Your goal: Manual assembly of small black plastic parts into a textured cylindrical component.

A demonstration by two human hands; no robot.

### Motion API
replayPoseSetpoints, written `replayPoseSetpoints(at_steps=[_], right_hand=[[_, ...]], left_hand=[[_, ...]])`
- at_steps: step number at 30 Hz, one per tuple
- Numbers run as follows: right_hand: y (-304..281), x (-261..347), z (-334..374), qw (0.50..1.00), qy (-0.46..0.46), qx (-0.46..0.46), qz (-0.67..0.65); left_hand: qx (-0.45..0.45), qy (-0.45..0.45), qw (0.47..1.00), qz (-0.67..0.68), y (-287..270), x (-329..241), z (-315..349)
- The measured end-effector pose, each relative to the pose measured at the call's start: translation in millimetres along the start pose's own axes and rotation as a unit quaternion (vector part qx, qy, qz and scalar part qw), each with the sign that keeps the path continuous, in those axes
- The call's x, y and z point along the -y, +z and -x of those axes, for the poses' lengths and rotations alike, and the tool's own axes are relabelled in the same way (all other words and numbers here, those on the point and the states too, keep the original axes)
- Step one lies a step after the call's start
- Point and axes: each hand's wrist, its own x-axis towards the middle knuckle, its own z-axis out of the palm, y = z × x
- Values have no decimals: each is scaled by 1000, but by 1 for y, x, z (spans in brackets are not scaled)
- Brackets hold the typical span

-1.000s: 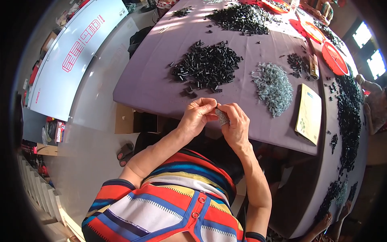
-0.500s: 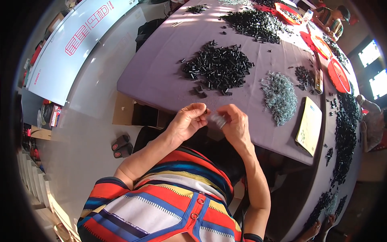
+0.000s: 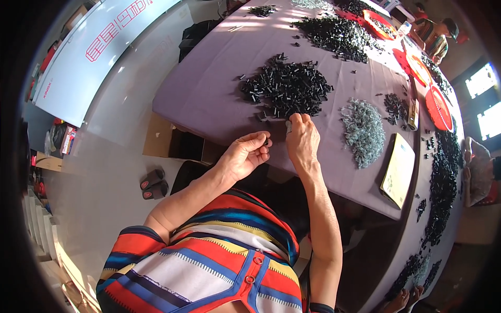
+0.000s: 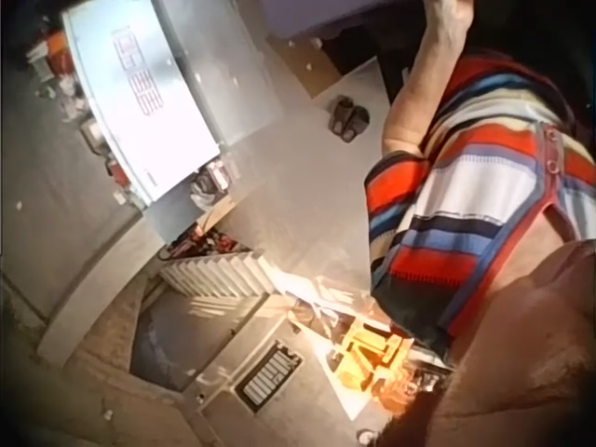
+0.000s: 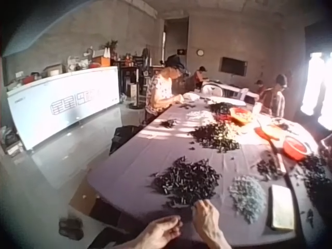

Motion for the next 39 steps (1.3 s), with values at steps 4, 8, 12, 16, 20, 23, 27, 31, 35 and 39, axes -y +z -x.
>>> replayPoseSetpoints(at_steps=[4, 8, 12, 16, 20, 23, 27, 31, 35, 39], right_hand=[[-1, 2, -3, 1000, 4, 21, -1], [-1, -1, 6, 999, -33, 26, -35], [-6, 0, 16, 997, -57, 40, -14], [-9, -3, 17, 996, -57, 53, -40], [-15, -9, 22, 975, -18, -45, -216], [-18, -14, 33, 897, 181, 17, -402], [-30, -4, 47, 749, 231, -27, -621], [-38, 2, 60, 772, 168, -55, -610], [-43, 6, 63, 756, 133, -83, -635], [-46, 12, 64, 777, 118, -70, -614]], left_hand=[[2, 9, 1000, -6, -1, 1, 0], [-1, 5, 1000, 1, -3, 1, 0], [-1, 7, 1000, 6, -2, 2, -1], [-17, -1, 1000, 7, -2, 1, -4], [-30, 6, 1000, -4, 9, 3, -4], [-9, 2, 1000, -17, 15, 5, -8], [6, 12, 999, -30, 30, 8, -10], [14, 18, 999, -46, 39, 15, -10], [39, 26, 998, -46, 39, 17, -9], [50, 49, 997, -42, 40, 19, -7]])
